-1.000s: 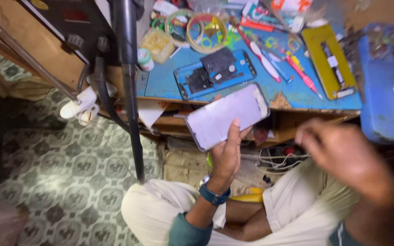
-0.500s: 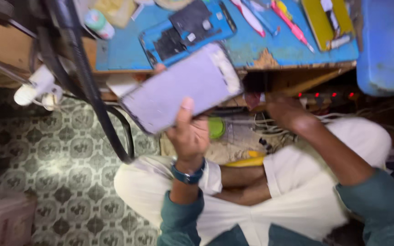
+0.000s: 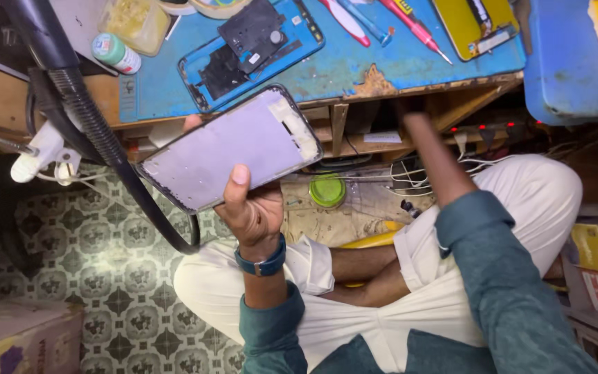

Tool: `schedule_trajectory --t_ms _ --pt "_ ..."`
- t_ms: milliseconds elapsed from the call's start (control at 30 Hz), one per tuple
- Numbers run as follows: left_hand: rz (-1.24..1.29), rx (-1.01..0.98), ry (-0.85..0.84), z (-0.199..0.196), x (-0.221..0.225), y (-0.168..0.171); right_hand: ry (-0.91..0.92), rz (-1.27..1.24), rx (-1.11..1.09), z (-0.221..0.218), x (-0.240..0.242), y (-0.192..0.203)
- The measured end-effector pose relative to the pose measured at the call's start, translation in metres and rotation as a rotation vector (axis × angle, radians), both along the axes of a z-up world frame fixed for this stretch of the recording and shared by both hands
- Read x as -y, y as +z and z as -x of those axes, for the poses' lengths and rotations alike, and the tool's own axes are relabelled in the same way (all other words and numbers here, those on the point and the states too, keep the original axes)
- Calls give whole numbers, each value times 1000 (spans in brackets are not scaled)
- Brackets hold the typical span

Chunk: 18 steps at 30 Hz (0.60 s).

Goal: The person sits on the floor and uses a pink plastic spudger to pry and separate the back cover from a disassembled smartphone. They work along the edges and corners to loosen the adhesive, then flip the device to inspect the internal components and battery. Finally, they apply a liquid from a small bottle onto the phone's screen area.

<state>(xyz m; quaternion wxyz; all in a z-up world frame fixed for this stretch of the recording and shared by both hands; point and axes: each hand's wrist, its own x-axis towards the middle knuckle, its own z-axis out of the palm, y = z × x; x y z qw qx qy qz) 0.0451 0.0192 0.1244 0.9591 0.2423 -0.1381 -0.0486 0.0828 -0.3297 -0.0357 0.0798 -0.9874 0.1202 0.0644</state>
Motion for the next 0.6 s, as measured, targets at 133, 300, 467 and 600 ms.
schedule_trajectory --t_ms 133,300,467,600 --pt "9 -5 -5 0 -2 4 -37 30 29 2 14 18" --pt "17 26 22 -1 -14 -15 -54 12 41 30 19 13" --pt "160 -270 -165 -13 -20 -75 22 -83 167 32 -15 29" --pt "-267 -7 -110 40 -13 -70 173 -218 361 38 -84 73"
